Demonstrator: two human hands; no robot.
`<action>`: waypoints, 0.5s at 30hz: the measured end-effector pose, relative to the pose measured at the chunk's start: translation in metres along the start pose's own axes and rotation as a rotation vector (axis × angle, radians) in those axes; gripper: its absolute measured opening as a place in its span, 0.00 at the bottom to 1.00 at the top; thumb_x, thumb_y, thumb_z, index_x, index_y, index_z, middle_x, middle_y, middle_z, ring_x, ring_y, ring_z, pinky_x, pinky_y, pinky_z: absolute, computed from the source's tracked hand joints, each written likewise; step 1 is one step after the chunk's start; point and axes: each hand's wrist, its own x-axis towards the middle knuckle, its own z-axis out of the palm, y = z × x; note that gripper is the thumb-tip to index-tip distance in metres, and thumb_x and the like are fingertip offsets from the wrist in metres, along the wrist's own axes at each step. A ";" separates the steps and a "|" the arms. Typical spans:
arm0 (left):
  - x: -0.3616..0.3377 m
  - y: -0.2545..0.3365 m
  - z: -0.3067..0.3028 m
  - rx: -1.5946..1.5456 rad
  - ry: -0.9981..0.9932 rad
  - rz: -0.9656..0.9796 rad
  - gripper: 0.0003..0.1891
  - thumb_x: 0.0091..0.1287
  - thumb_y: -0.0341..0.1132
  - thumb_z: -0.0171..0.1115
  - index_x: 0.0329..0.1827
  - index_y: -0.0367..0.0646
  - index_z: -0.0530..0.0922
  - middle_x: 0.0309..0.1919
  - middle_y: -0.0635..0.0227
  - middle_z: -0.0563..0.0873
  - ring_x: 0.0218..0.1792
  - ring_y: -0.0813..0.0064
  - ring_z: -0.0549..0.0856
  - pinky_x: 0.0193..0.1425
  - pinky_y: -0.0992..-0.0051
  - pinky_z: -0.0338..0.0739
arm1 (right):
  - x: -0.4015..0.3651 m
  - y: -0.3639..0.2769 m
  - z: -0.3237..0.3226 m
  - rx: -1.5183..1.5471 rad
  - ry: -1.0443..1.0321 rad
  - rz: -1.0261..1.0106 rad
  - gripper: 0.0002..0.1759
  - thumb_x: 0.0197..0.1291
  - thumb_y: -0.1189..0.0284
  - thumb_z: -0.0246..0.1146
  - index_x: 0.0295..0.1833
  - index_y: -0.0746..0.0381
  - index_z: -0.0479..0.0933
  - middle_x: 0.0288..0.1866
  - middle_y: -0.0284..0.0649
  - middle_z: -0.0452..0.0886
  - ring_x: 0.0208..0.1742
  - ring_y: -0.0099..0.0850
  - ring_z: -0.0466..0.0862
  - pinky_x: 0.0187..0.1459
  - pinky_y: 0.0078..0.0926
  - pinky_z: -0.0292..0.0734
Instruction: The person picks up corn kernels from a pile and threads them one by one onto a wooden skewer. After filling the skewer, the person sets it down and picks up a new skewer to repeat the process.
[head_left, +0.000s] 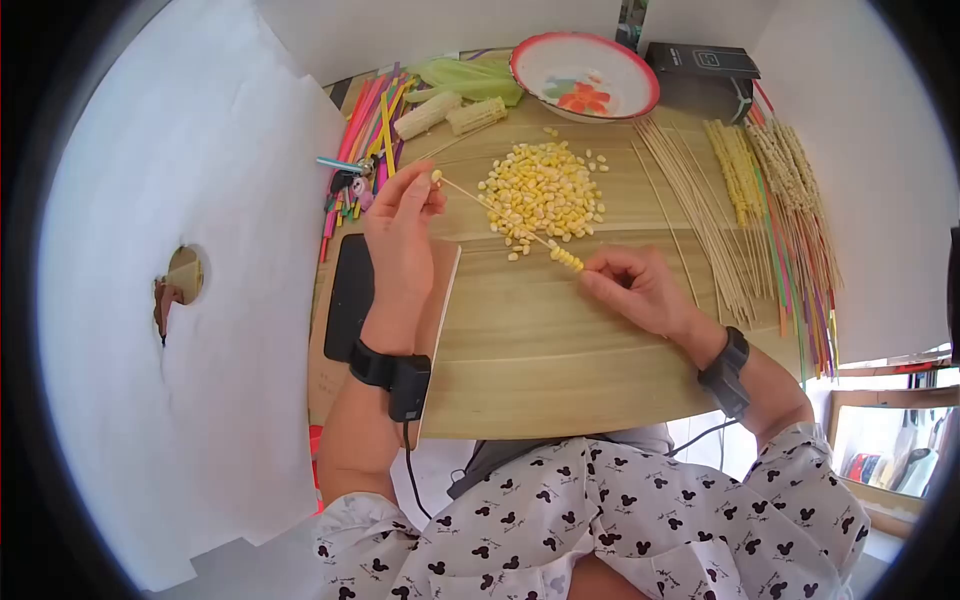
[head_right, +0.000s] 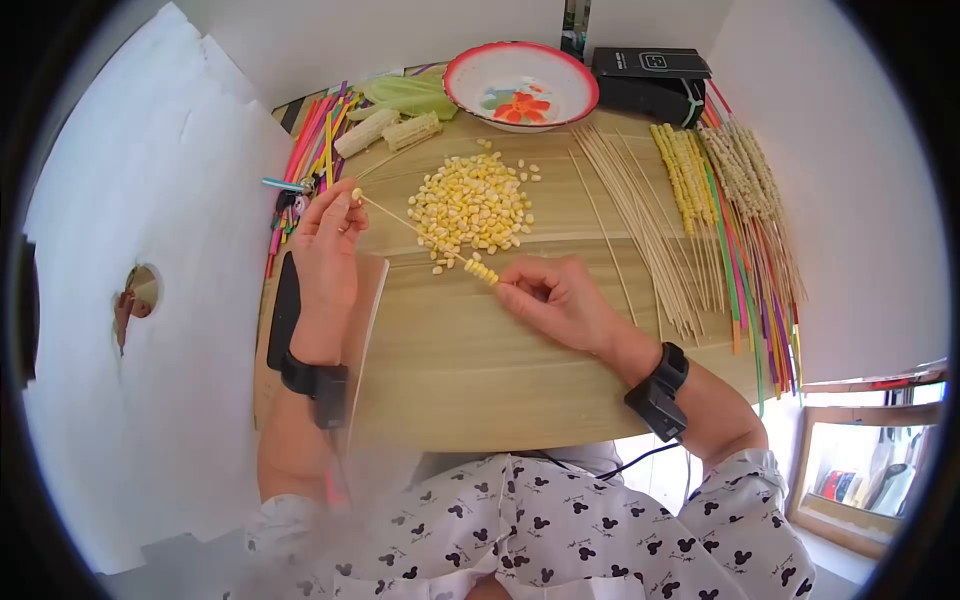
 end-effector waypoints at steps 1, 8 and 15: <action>0.001 0.000 -0.001 -0.055 0.004 -0.041 0.13 0.69 0.30 0.59 0.53 0.34 0.79 0.36 0.66 0.82 0.36 0.79 0.80 0.43 0.79 0.75 | 0.000 -0.001 0.000 0.007 -0.002 0.011 0.08 0.65 0.70 0.62 0.38 0.64 0.78 0.21 0.21 0.67 0.23 0.11 0.60 0.22 0.15 0.54; 0.004 -0.003 -0.004 -0.251 -0.004 -0.180 0.11 0.68 0.29 0.60 0.51 0.35 0.79 0.36 0.66 0.83 0.36 0.80 0.80 0.41 0.79 0.76 | 0.000 -0.002 -0.001 -0.015 0.004 0.015 0.08 0.65 0.70 0.63 0.37 0.64 0.78 0.20 0.21 0.66 0.22 0.11 0.60 0.22 0.15 0.54; 0.005 -0.006 -0.006 -0.259 -0.019 -0.180 0.11 0.67 0.29 0.62 0.50 0.36 0.79 0.37 0.65 0.83 0.36 0.79 0.81 0.42 0.79 0.77 | 0.001 -0.003 -0.001 -0.018 0.001 0.008 0.08 0.65 0.70 0.63 0.36 0.64 0.78 0.20 0.21 0.66 0.22 0.11 0.60 0.22 0.15 0.54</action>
